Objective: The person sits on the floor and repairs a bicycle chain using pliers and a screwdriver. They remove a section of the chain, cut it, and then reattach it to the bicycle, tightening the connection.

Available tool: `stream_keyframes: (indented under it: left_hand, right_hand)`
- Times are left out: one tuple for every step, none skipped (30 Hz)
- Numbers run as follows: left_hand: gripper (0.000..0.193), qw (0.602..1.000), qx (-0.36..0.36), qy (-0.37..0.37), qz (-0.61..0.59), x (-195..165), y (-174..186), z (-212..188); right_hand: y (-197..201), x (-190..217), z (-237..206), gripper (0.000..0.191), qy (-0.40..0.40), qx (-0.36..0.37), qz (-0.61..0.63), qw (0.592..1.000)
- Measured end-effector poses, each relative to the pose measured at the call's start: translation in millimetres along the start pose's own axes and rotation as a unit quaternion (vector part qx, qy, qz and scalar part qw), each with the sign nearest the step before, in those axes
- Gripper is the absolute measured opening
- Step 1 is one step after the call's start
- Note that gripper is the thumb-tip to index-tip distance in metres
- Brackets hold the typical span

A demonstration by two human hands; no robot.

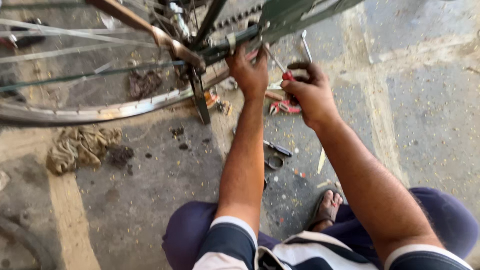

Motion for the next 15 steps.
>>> stream_keyframes:
  left_hand:
    - [0.043, 0.999, 0.015, 0.008, -0.04, 1.3, -0.1, -2.2]
    - [0.043, 1.0, 0.003, -0.018, -0.006, 1.9, 0.9, -3.0]
    - [0.044, 0.999, -0.008, -0.045, 0.028, 2.1, 1.4, -3.9]
    - [0.044, 0.996, -0.018, -0.07, 0.06, 2.1, 2.4, -4.9]
    - [0.045, 0.995, -0.021, -0.068, 0.068, 2.2, 2.3, -5.6]
    - [0.046, 0.995, -0.025, -0.066, 0.075, 2.6, 2.9, -5.3]
    - [0.047, 0.994, -0.032, -0.065, 0.08, 2.5, 1.6, -4.4]
    - [0.048, 0.996, -0.021, -0.034, 0.083, 3.9, 2.0, -3.6]
    - [0.049, 0.997, -0.003, -0.004, 0.081, 5.5, 1.3, -3.5]
    - [0.05, 0.997, 0.009, 0.022, 0.072, 5.9, -2.9, -1.1]
    - [0.05, 0.998, 0.002, -0.002, 0.056, 6.6, -3.7, 1.0]
    - [0.05, 0.999, -0.001, -0.019, 0.044, 7.3, -3.8, -0.3]
    - [0.05, 0.999, -0.002, -0.041, 0.029, 8.0, -3.7, -0.3]
    - [0.051, 0.997, -0.006, -0.049, 0.051, 9.0, -4.0, 0.1]
    - [0.053, 0.996, -0.01, -0.055, 0.074, 9.3, -3.5, -0.6]
  right_hand:
    - [-2.1, 0.0, -7.2, 0.035, 0.158, 0.014, -0.089, 0.983]
    - [-3.6, -1.0, -11.0, 0.033, 0.23, 0.002, -0.243, 0.942]
    - [-3.9, -0.9, -10.6, 0.031, 0.295, -0.012, -0.39, 0.872]
    - [-5.5, -1.4, -12.9, 0.029, 0.35, -0.026, -0.527, 0.774]
    - [-2.2, -3.6, -8.7, 0.029, 0.123, -0.041, -0.342, 0.931]
    - [-0.2, -6.2, -2.8, 0.03, -0.117, -0.049, -0.118, 0.985]
    - [0.8, -7.8, 1.9, 0.031, -0.342, -0.048, 0.119, 0.931]
    - [1.1, -7.1, 3.1, 0.031, -0.338, -0.031, 0.139, 0.93]
    - [1.2, -6.9, 2.5, 0.031, -0.332, -0.021, 0.161, 0.929]
    - [2.0, -6.0, 3.8, 0.031, -0.316, -0.007, 0.181, 0.931]
    - [1.8, -4.1, 1.4, 0.027, -0.098, -0.021, 0.035, 0.994]
    - [0.3, -1.9, -4.9, 0.023, 0.121, -0.031, -0.113, 0.986]
    - [-3.2, -0.7, -13.0, 0.019, 0.336, -0.037, -0.251, 0.907]
    - [-5.0, -1.9, -15.9, 0.022, 0.357, -0.039, -0.334, 0.872]
    - [-5.8, -2.4, -14.9, 0.025, 0.374, -0.039, -0.416, 0.828]
Point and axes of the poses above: each hand's wrist, its own z-axis towards the middle knuckle, its own y-axis out of the back of the hand, x = y × z, the point moved 1 cm from there along z, towards the middle knuckle, and after that the axes turned 12 degrees about -x, right-handed, at the moved point
